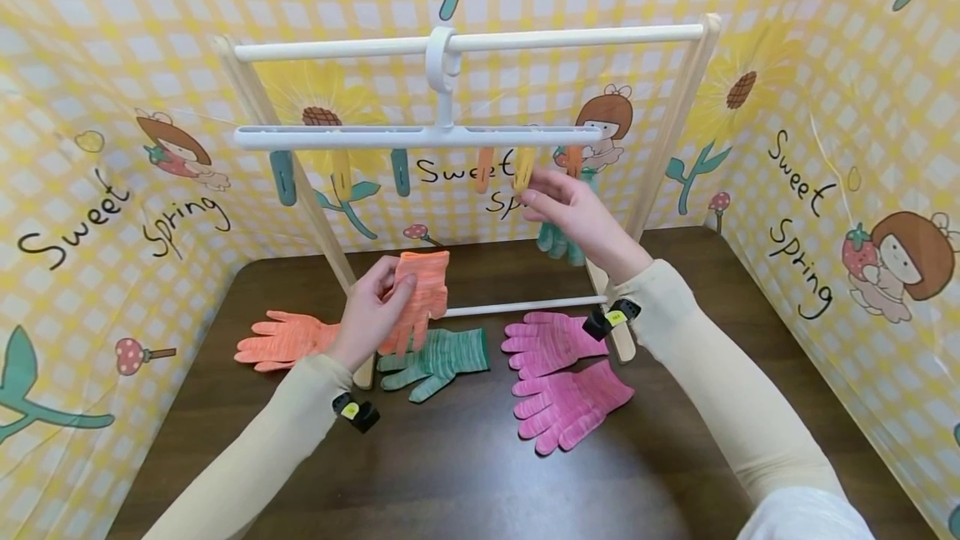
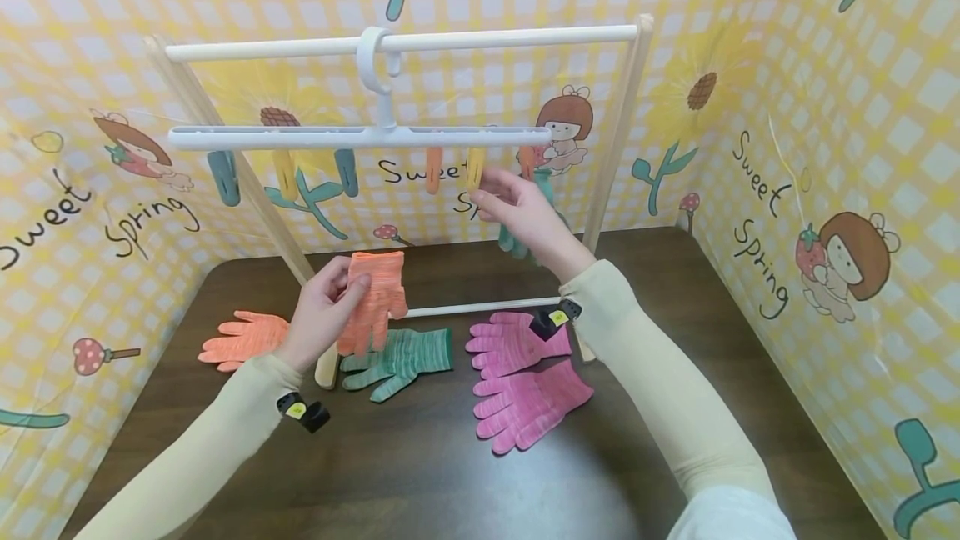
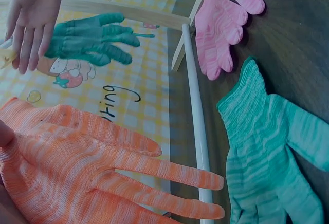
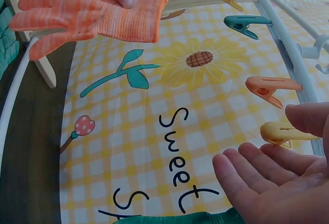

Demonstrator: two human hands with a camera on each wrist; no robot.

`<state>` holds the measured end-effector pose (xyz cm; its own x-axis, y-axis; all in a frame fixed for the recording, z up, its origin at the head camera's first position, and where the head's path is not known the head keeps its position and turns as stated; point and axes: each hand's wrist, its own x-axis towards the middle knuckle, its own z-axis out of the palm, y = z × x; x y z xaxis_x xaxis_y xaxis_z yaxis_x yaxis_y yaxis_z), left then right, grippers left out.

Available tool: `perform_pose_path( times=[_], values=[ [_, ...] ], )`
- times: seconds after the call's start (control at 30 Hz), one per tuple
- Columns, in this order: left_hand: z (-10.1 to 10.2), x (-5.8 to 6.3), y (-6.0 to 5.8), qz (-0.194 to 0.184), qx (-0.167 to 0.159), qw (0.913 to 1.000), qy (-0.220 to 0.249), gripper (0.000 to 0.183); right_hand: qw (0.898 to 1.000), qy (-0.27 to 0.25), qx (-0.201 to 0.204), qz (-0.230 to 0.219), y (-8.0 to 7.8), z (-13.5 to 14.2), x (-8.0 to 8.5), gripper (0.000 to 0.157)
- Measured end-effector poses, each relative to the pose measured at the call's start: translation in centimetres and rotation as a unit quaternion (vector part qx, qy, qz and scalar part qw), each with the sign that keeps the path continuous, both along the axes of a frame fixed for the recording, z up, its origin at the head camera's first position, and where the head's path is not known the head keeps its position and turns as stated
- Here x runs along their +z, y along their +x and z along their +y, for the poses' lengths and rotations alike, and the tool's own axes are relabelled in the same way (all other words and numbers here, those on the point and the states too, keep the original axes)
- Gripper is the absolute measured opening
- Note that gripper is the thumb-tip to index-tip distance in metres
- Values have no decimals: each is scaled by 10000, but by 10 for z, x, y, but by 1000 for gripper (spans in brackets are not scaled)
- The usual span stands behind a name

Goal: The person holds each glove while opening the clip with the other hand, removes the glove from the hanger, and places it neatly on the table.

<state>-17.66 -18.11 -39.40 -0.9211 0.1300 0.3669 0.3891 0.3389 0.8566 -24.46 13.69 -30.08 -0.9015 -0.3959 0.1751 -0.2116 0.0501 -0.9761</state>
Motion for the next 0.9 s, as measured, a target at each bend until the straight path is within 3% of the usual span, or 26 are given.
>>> perform_pose_path(
  times=[0.33,0.63,0.77,0.9],
  values=[
    [-16,-2,8,6,217,9997,-67,15,9990,266,-250,238,8,8,1,52],
    [-32,-4,18,152,475,9985,-232,13,9990,293,-142,303,12,17,-13,50],
    [-37,3,28,236,620,9969,-417,12,9989,308,-168,300,16,22,-19,47],
    [-47,1,34,288,735,9952,-573,14,9987,374,-209,270,18,27,-26,46]
  ],
)
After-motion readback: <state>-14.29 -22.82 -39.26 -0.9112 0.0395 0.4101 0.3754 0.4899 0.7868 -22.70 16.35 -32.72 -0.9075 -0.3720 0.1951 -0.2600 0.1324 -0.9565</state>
